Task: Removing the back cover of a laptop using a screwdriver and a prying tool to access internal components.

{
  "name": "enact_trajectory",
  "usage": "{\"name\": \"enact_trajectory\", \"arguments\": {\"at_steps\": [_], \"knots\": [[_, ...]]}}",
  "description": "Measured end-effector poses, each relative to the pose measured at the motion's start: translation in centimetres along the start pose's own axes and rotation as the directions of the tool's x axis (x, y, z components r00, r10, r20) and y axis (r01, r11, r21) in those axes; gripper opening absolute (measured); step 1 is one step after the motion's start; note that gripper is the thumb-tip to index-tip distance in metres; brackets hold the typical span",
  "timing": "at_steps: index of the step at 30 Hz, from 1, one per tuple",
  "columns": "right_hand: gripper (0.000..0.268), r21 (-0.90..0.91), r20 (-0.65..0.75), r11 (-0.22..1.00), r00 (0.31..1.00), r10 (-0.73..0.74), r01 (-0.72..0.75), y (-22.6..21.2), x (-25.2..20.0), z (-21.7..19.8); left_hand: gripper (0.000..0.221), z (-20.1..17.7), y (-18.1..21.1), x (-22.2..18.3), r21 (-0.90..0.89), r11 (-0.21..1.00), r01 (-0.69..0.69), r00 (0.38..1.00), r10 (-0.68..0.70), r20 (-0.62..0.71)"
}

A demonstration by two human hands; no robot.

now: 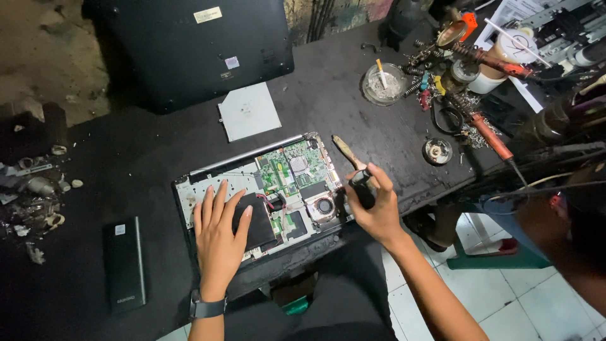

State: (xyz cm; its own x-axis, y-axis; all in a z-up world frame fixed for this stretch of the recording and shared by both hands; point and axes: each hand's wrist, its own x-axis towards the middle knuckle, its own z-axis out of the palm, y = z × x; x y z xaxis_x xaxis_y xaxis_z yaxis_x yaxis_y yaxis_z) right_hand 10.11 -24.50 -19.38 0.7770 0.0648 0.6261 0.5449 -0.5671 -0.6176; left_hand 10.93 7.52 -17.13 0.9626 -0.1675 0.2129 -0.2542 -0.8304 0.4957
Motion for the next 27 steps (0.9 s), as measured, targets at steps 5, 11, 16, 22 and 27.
{"name": "enact_trajectory", "arguments": {"at_steps": [5, 11, 16, 22, 27], "knots": [[0.095, -0.151, -0.043, 0.982, 0.992, -0.12, 0.112, 0.6, -0.2, 0.4, 0.045, -0.5, 0.6, 0.1, -0.008, 1.0, -0.016, 1.0, 0.016, 0.001], [0.082, -0.141, -0.151, 0.989, 0.988, 0.018, -0.039, 0.8, -0.3, 1.1, 0.042, -1.5, 1.9, 0.4, -0.099, 0.99, 0.101, 0.993, -0.095, 0.065], [0.075, -0.031, -0.118, 0.997, 0.991, 0.069, -0.073, -1.5, 1.0, 0.9, 0.041, -1.7, 2.0, 0.2, -0.272, 0.956, 0.106, 0.992, -0.119, -0.033], [0.081, -0.023, -0.132, 0.988, 0.98, 0.149, -0.154, -1.3, 0.3, 0.6, 0.033, -3.3, 1.8, 0.6, -0.611, 0.77, 0.183, 0.962, -0.269, -0.05], [0.089, 0.165, -0.231, 0.971, 0.951, 0.206, -0.171, -1.1, 0.0, -0.6, 0.021, -3.1, 3.2, 0.7, -0.605, 0.788, 0.111, 0.936, -0.287, -0.202]]}}
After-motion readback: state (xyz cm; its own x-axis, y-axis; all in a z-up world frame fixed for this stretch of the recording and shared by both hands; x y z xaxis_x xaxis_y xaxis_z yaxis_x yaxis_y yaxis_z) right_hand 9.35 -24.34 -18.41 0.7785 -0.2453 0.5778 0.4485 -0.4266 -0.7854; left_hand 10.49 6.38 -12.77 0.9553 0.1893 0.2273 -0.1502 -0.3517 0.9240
